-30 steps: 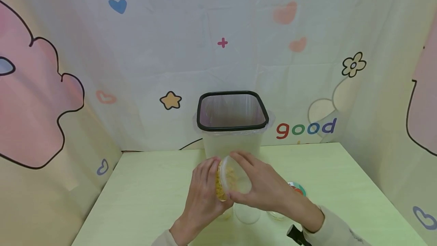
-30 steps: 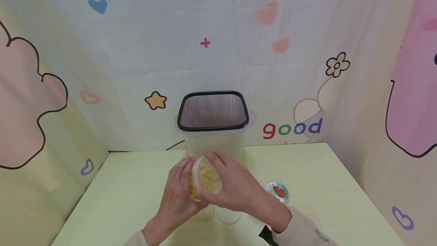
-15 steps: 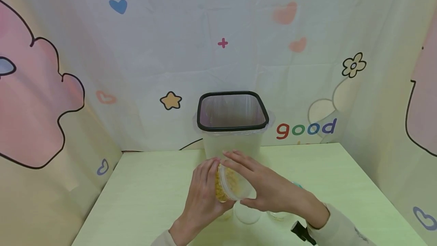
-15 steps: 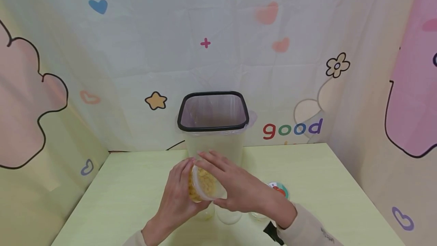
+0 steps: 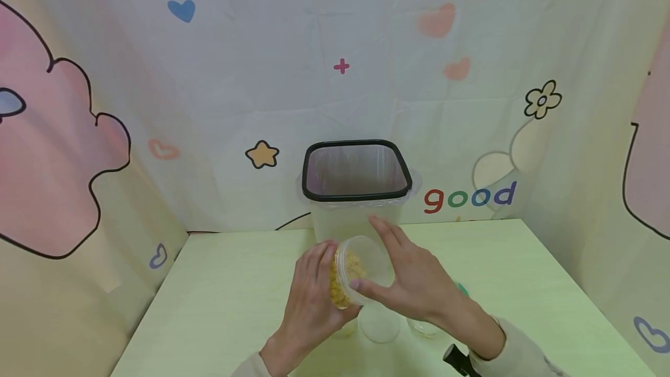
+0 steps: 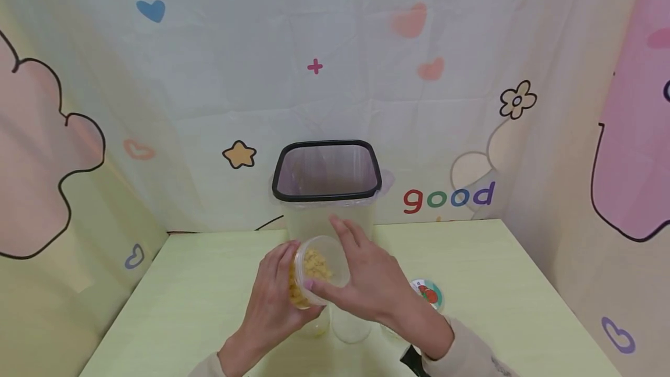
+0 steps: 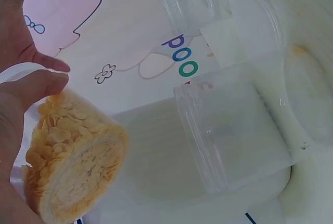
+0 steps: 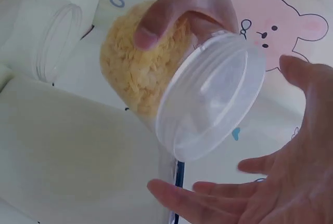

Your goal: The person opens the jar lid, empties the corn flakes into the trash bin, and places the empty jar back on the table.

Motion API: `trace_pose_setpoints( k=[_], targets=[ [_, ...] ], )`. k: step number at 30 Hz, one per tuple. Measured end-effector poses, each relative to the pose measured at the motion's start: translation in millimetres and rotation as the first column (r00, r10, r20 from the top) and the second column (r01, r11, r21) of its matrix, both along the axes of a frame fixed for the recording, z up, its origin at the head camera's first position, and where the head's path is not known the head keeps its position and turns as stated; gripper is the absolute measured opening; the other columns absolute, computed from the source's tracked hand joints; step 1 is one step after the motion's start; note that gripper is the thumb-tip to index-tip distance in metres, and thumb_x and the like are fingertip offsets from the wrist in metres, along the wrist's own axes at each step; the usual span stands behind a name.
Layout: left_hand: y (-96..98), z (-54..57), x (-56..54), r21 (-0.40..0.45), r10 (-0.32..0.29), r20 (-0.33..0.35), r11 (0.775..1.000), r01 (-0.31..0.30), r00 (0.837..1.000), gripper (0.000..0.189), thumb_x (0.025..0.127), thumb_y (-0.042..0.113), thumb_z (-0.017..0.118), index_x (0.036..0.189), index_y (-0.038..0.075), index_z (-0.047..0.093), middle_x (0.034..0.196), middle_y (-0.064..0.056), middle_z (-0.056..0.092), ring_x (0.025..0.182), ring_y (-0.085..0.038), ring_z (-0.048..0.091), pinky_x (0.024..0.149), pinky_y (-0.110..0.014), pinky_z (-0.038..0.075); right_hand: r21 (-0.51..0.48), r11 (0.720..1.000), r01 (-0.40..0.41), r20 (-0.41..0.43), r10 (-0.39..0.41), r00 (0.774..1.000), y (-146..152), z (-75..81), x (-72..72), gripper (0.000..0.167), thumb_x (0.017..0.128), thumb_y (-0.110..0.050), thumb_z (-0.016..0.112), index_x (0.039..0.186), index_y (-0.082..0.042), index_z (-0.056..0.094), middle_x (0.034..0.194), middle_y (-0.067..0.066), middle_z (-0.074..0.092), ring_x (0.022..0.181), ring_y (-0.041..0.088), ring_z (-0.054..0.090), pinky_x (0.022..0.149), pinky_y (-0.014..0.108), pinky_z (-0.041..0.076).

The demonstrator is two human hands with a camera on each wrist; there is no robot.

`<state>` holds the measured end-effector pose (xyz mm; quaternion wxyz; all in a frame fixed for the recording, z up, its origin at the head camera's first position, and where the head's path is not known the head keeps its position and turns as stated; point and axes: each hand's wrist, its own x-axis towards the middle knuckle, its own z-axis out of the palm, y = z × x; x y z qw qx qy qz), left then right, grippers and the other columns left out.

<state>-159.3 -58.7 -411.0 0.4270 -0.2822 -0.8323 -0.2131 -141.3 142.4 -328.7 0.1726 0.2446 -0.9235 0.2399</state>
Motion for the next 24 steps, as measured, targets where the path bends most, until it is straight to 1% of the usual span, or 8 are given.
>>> trace_pose_setpoints(
  k=[2, 4, 6, 9, 13, 17, 21, 24],
  targets=[
    [0.6, -0.1, 0.0, 0.000, 0.001, -0.007, 1.000, -0.001, 1.000, 0.114, 0.043, 0.038, 0.096, 0.138, 0.002, 0.044, 0.136, -0.010, 0.051, 0.122, -0.027, 0.049, 0.103, -0.042, 0.044, 0.025, 0.998, 0.060, 0.061, -0.061, 0.996, -4, -1.6, 1.6, 0.094, 0.081, -0.070, 0.061, 0.153, -0.019, 0.030, 0.151, 0.005, 0.045, 0.097, 0.034, 0.068, 0.081, 0.050, 0.054],
    [1.4, 0.1, 0.2, -0.001, 0.003, -0.012, 1.000, -0.003, 1.000, 0.114, 0.042, 0.038, 0.096, 0.137, 0.002, 0.045, 0.135, -0.010, 0.051, 0.122, -0.027, 0.049, 0.103, -0.042, 0.044, 0.043, 0.995, 0.092, 0.107, -0.096, 0.990, -7, -2.8, 2.3, 0.093, 0.081, -0.074, 0.057, 0.152, -0.017, 0.034, 0.148, 0.005, 0.049, 0.097, 0.035, 0.068, 0.083, 0.051, 0.053],
    [2.1, 0.3, 0.5, -0.003, 0.004, -0.019, 1.000, -0.004, 1.000, 0.113, 0.042, 0.039, 0.096, 0.136, 0.001, 0.046, 0.134, -0.010, 0.052, 0.122, -0.028, 0.049, 0.103, -0.042, 0.044, 0.048, 0.994, 0.101, 0.133, -0.107, 0.985, -9, -3.3, 3.0, 0.093, 0.081, -0.075, 0.055, 0.150, -0.016, 0.037, 0.147, 0.006, 0.051, 0.105, 0.036, 0.067, 0.087, 0.053, 0.052],
    [2.6, 0.4, 0.5, -0.006, 0.007, -0.026, 1.000, -0.008, 1.000, 0.112, 0.043, 0.039, 0.096, 0.135, 0.001, 0.046, 0.134, -0.010, 0.052, 0.121, -0.028, 0.050, 0.102, -0.042, 0.045, 0.040, 0.995, 0.087, 0.132, -0.091, 0.987, -11, -4.2, 2.4, 0.090, 0.081, -0.074, 0.057, 0.147, -0.015, 0.042, 0.143, 0.006, 0.054, 0.108, 0.033, 0.066, 0.087, 0.051, 0.053],
    [2.3, 0.4, 0.5, -0.004, 0.012, -0.030, 1.000, -0.012, 0.999, 0.107, 0.047, 0.040, 0.094, 0.135, 0.001, 0.047, 0.133, -0.011, 0.052, 0.120, -0.028, 0.050, 0.101, -0.043, 0.046, 0.023, 1.000, 0.012, 0.084, -0.014, 0.996, -8, -5.7, 0.4, 0.085, 0.081, -0.065, 0.065, 0.146, -0.014, 0.043, 0.142, 0.005, 0.055, 0.104, 0.027, 0.066, 0.083, 0.044, 0.055],
    [1.1, -0.1, 0.5, -0.006, 0.014, -0.028, 1.000, -0.014, 1.000, 0.099, 0.053, 0.036, 0.089, 0.135, 0.001, 0.046, 0.133, -0.011, 0.053, 0.120, -0.028, 0.050, 0.101, -0.043, 0.046, 0.018, 0.993, -0.115, 0.013, 0.115, 0.993, -3, -7.5, -2.5, 0.085, 0.079, -0.052, 0.073, 0.147, -0.013, 0.041, 0.145, 0.005, 0.051, 0.113, 0.026, 0.064, 0.090, 0.043, 0.055],
    [-0.2, -0.8, 0.1, -0.011, 0.014, -0.024, 1.000, -0.014, 1.000, 0.101, 0.052, 0.037, 0.089, 0.136, 0.001, 0.046, 0.134, -0.011, 0.052, 0.121, -0.028, 0.050, 0.102, -0.043, 0.045, 0.047, 0.970, -0.238, -0.044, 0.240, 0.970, 2, -8.7, -6.9, 0.088, 0.076, -0.043, 0.079, 0.149, -0.014, 0.037, 0.151, 0.006, 0.044, 0.125, 0.026, 0.058, 0.096, 0.044, 0.054],
    [-0.9, -1.1, 0.2, -0.016, 0.010, -0.015, 1.000, -0.011, 1.000, 0.110, 0.046, 0.041, 0.094, 0.137, 0.001, 0.045, 0.134, -0.010, 0.052, 0.121, -0.027, 0.049, 0.102, -0.043, 0.045, 0.073, 0.944, -0.323, -0.061, 0.327, 0.943, 5, -8.8, -10.9, 0.091, 0.074, -0.037, 0.082, 0.150, -0.015, 0.036, 0.155, 0.004, 0.039, 0.133, 0.023, 0.051, 0.098, 0.042, 0.053]
  ],
)
